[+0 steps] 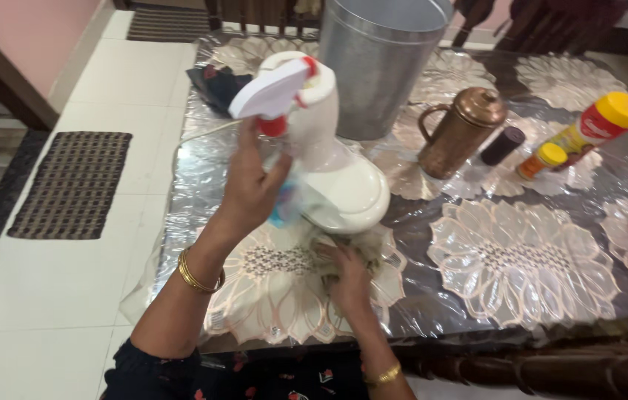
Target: The person cleans the inside of a white blender base using a cloth. They wipe the interior surfaces and the blade area, then spray a cleaning solution from a bottle into the base and continue wiping with the cloth.
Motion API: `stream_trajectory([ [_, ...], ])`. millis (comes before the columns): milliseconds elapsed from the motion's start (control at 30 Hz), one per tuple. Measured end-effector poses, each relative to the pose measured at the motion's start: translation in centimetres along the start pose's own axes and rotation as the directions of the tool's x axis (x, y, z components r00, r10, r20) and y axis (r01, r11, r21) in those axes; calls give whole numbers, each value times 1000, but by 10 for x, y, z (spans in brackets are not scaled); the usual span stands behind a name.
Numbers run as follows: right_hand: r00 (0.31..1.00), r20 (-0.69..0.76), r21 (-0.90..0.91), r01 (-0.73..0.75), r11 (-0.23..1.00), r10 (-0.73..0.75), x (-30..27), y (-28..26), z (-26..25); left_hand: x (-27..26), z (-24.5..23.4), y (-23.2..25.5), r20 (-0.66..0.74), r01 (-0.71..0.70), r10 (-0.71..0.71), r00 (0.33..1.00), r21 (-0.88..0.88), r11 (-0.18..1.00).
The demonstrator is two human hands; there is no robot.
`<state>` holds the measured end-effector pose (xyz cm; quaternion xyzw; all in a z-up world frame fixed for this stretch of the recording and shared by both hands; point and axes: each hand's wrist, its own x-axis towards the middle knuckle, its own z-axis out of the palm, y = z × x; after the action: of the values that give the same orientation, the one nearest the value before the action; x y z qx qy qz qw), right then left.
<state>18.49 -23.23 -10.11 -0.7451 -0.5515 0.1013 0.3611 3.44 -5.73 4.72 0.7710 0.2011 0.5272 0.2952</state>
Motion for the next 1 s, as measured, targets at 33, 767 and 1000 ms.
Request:
stream_trajectory([
  [33,1000,-19,38,-5,999,6,-1,2,1,5,12,7,87,18,-9,996,-98,995],
  [767,991,-129,42,43,998,-37,1,24,12,39,296,-47,604,133,107,790,-339,931],
  [1000,984,-179,230,20,973,22,2,23,10,44,219,-23,451,-182,271,851,-230,956],
])
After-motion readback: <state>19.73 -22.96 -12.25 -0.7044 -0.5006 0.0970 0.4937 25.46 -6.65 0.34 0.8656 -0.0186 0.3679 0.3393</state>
